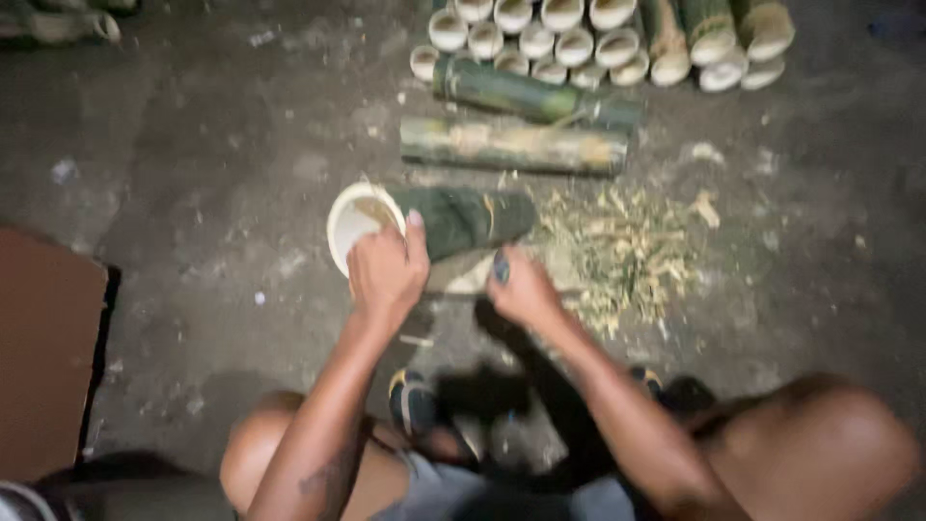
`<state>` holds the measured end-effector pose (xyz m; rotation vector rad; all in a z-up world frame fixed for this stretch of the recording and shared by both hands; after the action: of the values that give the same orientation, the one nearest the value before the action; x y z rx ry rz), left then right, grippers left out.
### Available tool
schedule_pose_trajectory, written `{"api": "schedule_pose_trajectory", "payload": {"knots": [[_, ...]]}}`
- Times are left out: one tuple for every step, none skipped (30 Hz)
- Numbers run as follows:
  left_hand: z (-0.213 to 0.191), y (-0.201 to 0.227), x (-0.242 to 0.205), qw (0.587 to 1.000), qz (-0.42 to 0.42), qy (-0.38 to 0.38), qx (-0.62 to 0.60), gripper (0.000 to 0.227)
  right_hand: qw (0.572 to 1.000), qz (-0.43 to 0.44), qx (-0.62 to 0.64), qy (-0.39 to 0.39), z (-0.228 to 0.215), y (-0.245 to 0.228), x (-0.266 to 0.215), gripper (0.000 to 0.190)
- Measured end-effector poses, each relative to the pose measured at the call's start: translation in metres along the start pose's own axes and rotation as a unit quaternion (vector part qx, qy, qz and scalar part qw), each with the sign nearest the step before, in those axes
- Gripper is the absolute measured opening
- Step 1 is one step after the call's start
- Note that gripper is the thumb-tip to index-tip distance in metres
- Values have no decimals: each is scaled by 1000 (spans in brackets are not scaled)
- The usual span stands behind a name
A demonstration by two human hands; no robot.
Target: The person cuts a bamboo pole into smaller sections using a machete. They then smooth the cut edges and stack the finished pieces with other bamboo sections.
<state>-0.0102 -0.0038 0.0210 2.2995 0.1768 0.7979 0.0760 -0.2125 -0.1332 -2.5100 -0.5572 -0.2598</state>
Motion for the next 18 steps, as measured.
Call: {"api": "schedule_pose_trajectory", "payload": {"knots": [[3, -1, 8, 1000, 5, -1, -10, 57, 1000, 5, -5, -11, 6, 5, 5, 33], [0, -5, 1, 1000, 1, -11, -16, 59, 999, 17, -5, -35, 18, 7, -8, 31], [-5, -9, -8, 1000, -4, -22, -21, 60, 998, 28, -6, -59, 29, 11, -19, 30], [-2, -9, -8, 999, -16, -27, -29, 60, 994, 72, -9, -78, 34, 25, -15, 32], [-2, -9, -8, 998, -29, -32, -37, 60, 989, 115, -11, -96, 36, 42, -6, 36], [-6, -11, -10, 998, -42, -31, -42, 60, 982, 151, -12, -114, 39, 53, 4, 40], [-9, -11, -11, 998, -40, -17, -39, 60, 975, 156, -47, -154, 40, 64, 12, 37], [-10, -10, -3, 999, -33, -6, -36, 59, 965, 164, -79, -189, 37, 71, 24, 35], [-10, -8, 5, 999, -26, 5, -34, 59, 953, 172, -112, -224, 35, 73, 33, 34], [-10, -6, 8, 999, -28, 7, -23, 59, 968, 151, -75, -184, 30, 71, 34, 35], [-8, -5, 10, 999, -30, 9, -12, 60, 980, 130, -38, -143, 27, 63, 30, 37], [-5, -2, 5, 999, -40, 7, -4, 60, 988, 112, -4, -109, 22, 53, 8, 40], [-1, 1, -1, 998, -55, 3, -11, 61, 987, 111, -6, -115, 17, 38, -13, 35], [2, 4, 0, 998, -66, -1, -14, 61, 987, 110, -3, -118, 15, 20, -24, 31], [4, 8, 0, 997, -76, -5, -18, 62, 989, 92, 23, -112, 11, 5, -37, 31], [5, 10, 0, 997, -72, 0, -27, 60, 991, 70, 49, -102, 11, -8, -39, 31], [4, 12, 0, 997, -67, 5, -37, 59, 992, 48, 75, -91, 10, -15, -36, 31], [3, 14, 0, 997, -65, 8, -46, 58, 992, 80, 57, -85, 10, -15, -32, 33]]}}
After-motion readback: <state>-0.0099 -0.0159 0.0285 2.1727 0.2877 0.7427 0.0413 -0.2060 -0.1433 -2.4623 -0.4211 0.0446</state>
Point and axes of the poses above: each hand's wrist, its own x-axis towards the middle knuckle, its own z-axis out of the palm, y = z × x, the point moved 1 cm from there along x, towards the middle knuckle, and after that the axes turned 15 degrees about -x, right-handed, at the moved point
